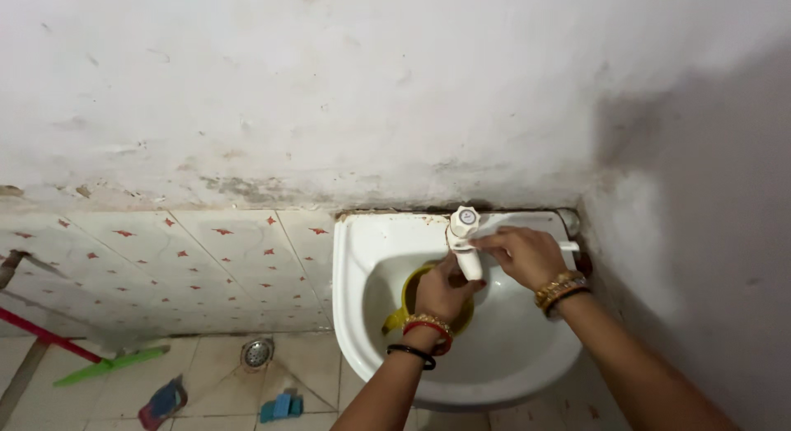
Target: The person scrubs a small white bathroom sink and its faucet using a toothbrush and a cleaning pad, while holding a yellow mug.
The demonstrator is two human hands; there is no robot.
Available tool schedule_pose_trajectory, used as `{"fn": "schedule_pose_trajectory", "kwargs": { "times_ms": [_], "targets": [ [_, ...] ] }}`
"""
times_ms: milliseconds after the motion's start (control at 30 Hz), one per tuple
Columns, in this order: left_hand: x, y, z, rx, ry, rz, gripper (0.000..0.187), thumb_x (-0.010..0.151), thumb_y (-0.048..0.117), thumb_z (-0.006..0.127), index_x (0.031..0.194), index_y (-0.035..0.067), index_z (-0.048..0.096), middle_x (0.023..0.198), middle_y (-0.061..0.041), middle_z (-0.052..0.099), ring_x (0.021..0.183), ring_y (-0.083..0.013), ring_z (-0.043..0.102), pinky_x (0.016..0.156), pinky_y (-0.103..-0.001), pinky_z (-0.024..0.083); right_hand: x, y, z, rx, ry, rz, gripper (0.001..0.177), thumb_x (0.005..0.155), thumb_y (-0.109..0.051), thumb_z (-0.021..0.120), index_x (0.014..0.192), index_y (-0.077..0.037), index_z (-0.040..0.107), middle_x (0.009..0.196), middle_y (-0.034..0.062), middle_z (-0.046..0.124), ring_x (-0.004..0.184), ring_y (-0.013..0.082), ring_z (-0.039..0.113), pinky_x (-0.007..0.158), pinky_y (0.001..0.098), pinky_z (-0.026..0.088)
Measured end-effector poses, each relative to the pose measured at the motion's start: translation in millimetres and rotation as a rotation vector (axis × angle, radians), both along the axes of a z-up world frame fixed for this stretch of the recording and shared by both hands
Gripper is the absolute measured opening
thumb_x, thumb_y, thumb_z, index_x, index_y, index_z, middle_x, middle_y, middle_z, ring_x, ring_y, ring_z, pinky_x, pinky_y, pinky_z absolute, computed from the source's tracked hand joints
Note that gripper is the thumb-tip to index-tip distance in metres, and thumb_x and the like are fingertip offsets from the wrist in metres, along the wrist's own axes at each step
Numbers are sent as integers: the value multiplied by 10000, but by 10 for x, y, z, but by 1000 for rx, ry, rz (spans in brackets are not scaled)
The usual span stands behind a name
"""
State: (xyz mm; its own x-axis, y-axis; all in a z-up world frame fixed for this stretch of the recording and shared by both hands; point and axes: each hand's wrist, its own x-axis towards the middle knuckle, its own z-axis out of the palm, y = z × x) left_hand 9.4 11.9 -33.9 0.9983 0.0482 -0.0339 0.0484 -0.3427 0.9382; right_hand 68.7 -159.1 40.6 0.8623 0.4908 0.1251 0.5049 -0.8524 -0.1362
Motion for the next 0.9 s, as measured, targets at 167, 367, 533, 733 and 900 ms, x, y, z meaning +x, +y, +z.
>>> {"fn": "schedule_pose_trajectory", "kwargs": {
  "times_ms": [167, 367, 533, 733, 900],
  "targets": [
    [115, -23, -698, -570, 69, -147, 809, 771, 93, 705, 1512, 21, 389, 1310, -142, 676, 1207, -243, 659, 1033, -349, 509, -223, -37, 83, -182, 52, 187, 242, 913, -272, 662, 1055, -409, 801, 826, -37, 719, 718, 174, 676, 656, 372, 545],
    [261, -11, -1171, -1347, 379, -107, 641, 945, 275, 465, 1487, -66, 450, 1397, -185, 598, 1264, -293, 569, 1068, -396, 477, -353, -296, -172, 130, 20, 112, 241, 844, -247, 722, 1027, -371, 818, 849, -62, 744, 714, 157, 653, 713, 354, 460],
    [200, -51, -836, -1275, 464, -27, 642, 1050, 467, 477, 1427, -52, 451, 1327, -167, 574, 1213, -279, 579, 1104, -403, 475, -543, -345, -474, 311, -45, -6, 278, 843, -182, 740, 1045, -353, 825, 925, -53, 737, 785, 143, 638, 790, 347, 384],
    [127, -68, -514, -1216, 443, 42, 540, 1024, 392, 515, 1350, -38, 523, 1244, -153, 630, 1148, -253, 649, 1039, -370, 560, -553, -202, -701, 484, -259, 10, 237, 830, -186, 775, 1012, -329, 830, 910, -53, 709, 920, 150, 628, 784, 343, 355],
    [170, -45, -668, -1229, 411, -23, 497, 1044, 352, 517, 1349, -41, 536, 1250, -154, 628, 1107, -240, 647, 1009, -357, 542, -596, -272, -647, 502, -134, -55, 209, 811, -179, 782, 968, -303, 841, 858, -51, 700, 870, 137, 642, 824, 348, 351]
  ]
}}
